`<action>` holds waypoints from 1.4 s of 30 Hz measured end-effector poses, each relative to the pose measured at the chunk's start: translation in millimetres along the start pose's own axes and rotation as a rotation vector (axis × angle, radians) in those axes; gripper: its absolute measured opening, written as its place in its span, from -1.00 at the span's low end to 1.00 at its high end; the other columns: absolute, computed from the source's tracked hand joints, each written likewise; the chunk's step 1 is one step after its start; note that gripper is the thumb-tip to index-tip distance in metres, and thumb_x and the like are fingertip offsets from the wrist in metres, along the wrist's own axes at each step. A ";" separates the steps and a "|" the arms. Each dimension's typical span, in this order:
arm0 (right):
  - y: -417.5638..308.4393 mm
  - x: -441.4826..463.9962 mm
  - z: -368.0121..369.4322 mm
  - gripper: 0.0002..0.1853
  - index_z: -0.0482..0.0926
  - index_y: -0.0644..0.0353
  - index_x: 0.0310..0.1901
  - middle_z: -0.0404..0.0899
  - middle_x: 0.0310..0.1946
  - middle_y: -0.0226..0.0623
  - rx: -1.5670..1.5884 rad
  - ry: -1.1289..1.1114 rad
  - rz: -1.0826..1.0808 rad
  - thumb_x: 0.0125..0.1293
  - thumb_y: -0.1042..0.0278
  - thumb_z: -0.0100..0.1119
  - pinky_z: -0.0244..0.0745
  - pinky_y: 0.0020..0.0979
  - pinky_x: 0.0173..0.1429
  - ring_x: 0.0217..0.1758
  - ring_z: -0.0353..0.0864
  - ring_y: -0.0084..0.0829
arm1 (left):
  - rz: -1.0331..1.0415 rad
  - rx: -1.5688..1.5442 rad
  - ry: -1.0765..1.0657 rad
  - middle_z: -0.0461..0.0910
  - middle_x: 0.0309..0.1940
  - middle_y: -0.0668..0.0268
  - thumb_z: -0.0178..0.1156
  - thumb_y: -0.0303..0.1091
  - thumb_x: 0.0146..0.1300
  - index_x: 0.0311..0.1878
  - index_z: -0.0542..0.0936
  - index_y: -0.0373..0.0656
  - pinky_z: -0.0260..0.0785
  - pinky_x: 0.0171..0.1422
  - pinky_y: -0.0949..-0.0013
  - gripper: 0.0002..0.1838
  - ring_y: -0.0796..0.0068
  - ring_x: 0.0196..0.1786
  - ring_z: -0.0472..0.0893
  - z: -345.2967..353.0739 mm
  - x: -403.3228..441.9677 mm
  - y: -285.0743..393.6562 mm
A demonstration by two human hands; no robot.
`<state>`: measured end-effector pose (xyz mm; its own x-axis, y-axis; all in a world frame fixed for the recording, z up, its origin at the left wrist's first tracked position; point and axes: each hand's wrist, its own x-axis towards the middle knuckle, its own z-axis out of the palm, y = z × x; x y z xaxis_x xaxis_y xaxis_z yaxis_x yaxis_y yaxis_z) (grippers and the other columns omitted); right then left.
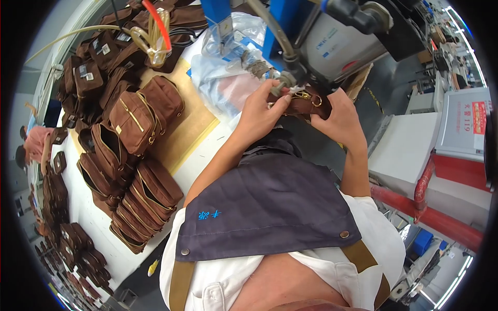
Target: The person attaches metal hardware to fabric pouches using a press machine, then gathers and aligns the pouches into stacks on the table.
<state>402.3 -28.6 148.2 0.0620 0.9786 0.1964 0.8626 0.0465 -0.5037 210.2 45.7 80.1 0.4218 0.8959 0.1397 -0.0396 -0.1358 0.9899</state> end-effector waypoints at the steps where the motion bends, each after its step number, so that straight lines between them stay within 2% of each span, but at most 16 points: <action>1: 0.8 -0.8 -8.3 -0.46 0.55 0.22 0.07 0.61 -0.12 -0.10 0.028 -0.014 0.009 -0.06 0.38 0.30 0.54 -0.20 0.10 0.00 0.62 -0.09 | -0.022 -0.024 -0.018 0.73 -0.20 0.18 0.30 -0.36 0.34 0.01 0.56 -0.29 0.51 -0.05 0.42 -0.73 0.46 -0.13 0.72 -1.8 -1.5 0.8; 6: 42.4 1.3 -69.2 -0.41 0.57 0.25 0.12 0.68 -0.12 -0.12 0.233 -0.052 0.109 -0.07 0.38 0.25 0.55 -0.27 0.13 -0.01 0.68 -0.12 | -0.047 0.109 0.021 0.69 -0.29 0.27 0.27 -0.42 0.36 -0.10 0.65 -0.32 0.49 0.00 0.43 -0.84 0.53 -0.20 0.67 -33.7 -17.6 -6.6; 8: 78.2 9.8 -89.4 -0.40 0.61 0.24 0.11 0.72 -0.12 -0.11 0.133 -0.062 0.272 -0.08 0.30 0.27 0.56 -0.28 0.11 -0.03 0.71 -0.12 | -0.095 0.192 0.080 0.70 -0.29 0.25 0.26 -0.41 0.37 -0.08 0.65 -0.32 0.48 -0.01 0.43 -0.82 0.53 -0.19 0.66 -54.2 -30.6 -17.0; 9: 98.7 18.2 -95.7 -0.40 0.65 0.22 0.09 0.73 -0.11 -0.08 -0.168 -0.055 0.342 -0.10 0.24 0.30 0.57 -0.29 0.10 -0.06 0.73 -0.14 | -0.148 0.242 0.114 0.70 -0.29 0.24 0.26 -0.40 0.37 -0.07 0.65 -0.32 0.48 -0.02 0.42 -0.82 0.53 -0.20 0.66 -66.4 -38.6 -33.7; 11: 133.5 39.6 -94.8 -0.42 0.68 0.20 0.04 0.74 -0.17 -0.04 -0.128 0.055 0.408 -0.12 0.19 0.33 0.60 -0.26 0.05 -0.09 0.75 -0.12 | -0.252 0.289 0.180 0.71 -0.29 0.23 0.26 -0.38 0.37 -0.07 0.65 -0.32 0.49 -0.02 0.42 -0.80 0.53 -0.20 0.65 -90.1 -57.6 -74.2; 13: 163.9 69.5 -86.0 -0.45 0.69 0.01 0.04 0.73 -0.15 -0.09 -0.297 0.162 0.532 -0.09 0.12 0.34 0.61 -0.16 0.09 -0.02 0.72 -0.08 | -0.341 0.342 0.222 0.71 -0.29 0.23 0.26 -0.35 0.37 -0.06 0.66 -0.32 0.49 -0.03 0.41 -0.78 0.54 -0.21 0.64 -111.0 -82.0 -107.2; 16: 214.9 111.8 -63.3 -0.47 0.65 -0.05 0.07 0.72 -0.04 -0.22 -0.392 0.469 0.446 -0.01 0.06 0.35 0.56 -0.09 0.18 0.06 0.63 -0.04 | -0.465 0.440 0.228 0.71 -0.29 0.23 0.27 -0.31 0.35 -0.05 0.67 -0.31 0.49 -0.05 0.40 -0.75 0.53 -0.23 0.64 -124.4 -114.1 -131.5; 21: 281.3 166.2 -3.4 -0.37 0.52 0.13 0.18 0.67 0.01 -0.10 -0.271 0.700 0.263 0.02 0.14 0.37 0.52 -0.09 0.20 -0.01 0.62 -0.02 | -0.566 0.532 0.194 0.75 -0.20 0.15 0.23 -0.32 0.36 0.00 0.68 -0.27 0.52 0.02 0.33 -0.74 0.38 -0.16 0.72 -114.1 -142.5 -122.9; 25: 333.5 178.0 62.2 -0.34 0.42 0.18 0.27 0.63 0.06 0.09 -0.127 0.374 0.382 0.10 0.22 0.31 0.49 -0.06 0.26 0.18 0.59 0.08 | -0.514 0.656 0.145 0.74 -0.14 0.05 0.23 -0.36 0.31 0.01 0.68 -0.27 0.52 0.07 0.24 -0.73 0.17 -0.11 0.73 -116.3 -146.5 -118.7; 27: 341.0 177.5 81.0 -0.30 0.41 0.20 0.31 0.64 0.06 0.12 -0.089 0.288 0.498 0.10 0.20 0.32 0.50 -0.03 0.24 0.18 0.60 0.12 | -0.324 0.762 0.264 0.72 -0.16 0.06 0.24 -0.41 0.30 -0.03 0.67 -0.26 0.51 0.08 0.20 -0.78 0.15 -0.09 0.71 -123.4 -145.8 -113.3; 31: 350.6 165.9 90.5 -0.37 0.38 0.17 0.33 0.55 0.16 0.18 -0.024 0.216 0.450 0.16 0.32 0.15 0.43 -0.02 0.33 0.27 0.52 0.12 | 0.010 1.091 0.558 0.66 -0.03 0.13 0.28 -0.51 0.21 0.02 0.63 -0.20 0.41 0.24 0.17 -0.72 0.08 0.10 0.60 -158.6 -125.0 -88.0; 33: 324.6 160.9 102.2 -0.41 0.46 0.15 0.30 0.58 0.14 0.04 -0.095 0.588 0.390 0.18 0.30 0.14 0.44 -0.06 0.32 0.25 0.54 0.04 | 0.127 1.219 0.690 0.62 0.05 0.14 0.30 -0.51 0.19 0.08 0.61 -0.17 0.38 0.28 0.14 -0.65 0.07 0.16 0.55 -176.9 -110.6 -70.2; 34: 302.3 150.1 97.2 -0.50 0.52 0.17 0.23 0.61 0.11 -0.03 -0.069 0.607 0.424 0.21 0.36 0.09 0.47 -0.07 0.28 0.20 0.58 0.02 | 0.184 1.302 0.761 0.60 0.08 0.14 0.31 -0.50 0.18 0.10 0.61 -0.16 0.38 0.28 0.13 -0.62 0.06 0.17 0.53 -184.0 -102.2 -63.3; 37: 225.3 106.0 105.9 -0.60 0.55 0.24 0.13 0.62 0.06 -0.01 0.000 0.614 0.204 0.22 0.46 0.11 0.48 -0.11 0.22 0.07 0.62 0.03 | 0.084 1.455 0.838 0.55 0.17 0.16 0.37 -0.32 0.18 0.20 0.58 -0.10 0.36 0.28 0.05 -0.52 0.03 0.23 0.50 -197.9 -81.7 -48.0; 41: 250.9 52.5 206.0 -0.59 0.57 0.27 0.06 0.63 -0.08 0.03 -0.104 0.370 -0.191 0.18 0.35 0.32 0.46 -0.13 0.21 0.04 0.62 0.03 | -0.192 1.578 0.811 0.53 0.22 0.23 0.41 -0.07 0.13 0.22 0.59 0.03 0.36 0.23 0.01 -0.44 0.12 0.29 0.46 -205.8 -67.4 -65.4; 42: 212.9 46.6 207.3 -0.62 0.59 0.26 0.02 0.64 -0.11 -0.01 -0.054 0.337 -0.255 0.16 0.34 0.34 0.47 -0.11 0.19 0.03 0.62 0.00 | -0.223 1.582 0.803 0.53 0.22 0.24 0.42 -0.08 0.13 0.21 0.60 0.03 0.36 0.23 0.02 -0.45 0.13 0.29 0.46 -205.7 -65.3 -67.3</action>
<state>484.8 68.5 -124.3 -0.0043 0.8162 0.5778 0.8962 0.2594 -0.3598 -1.0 83.3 8.8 -0.2226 0.8527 0.4727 0.9748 0.2011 0.0963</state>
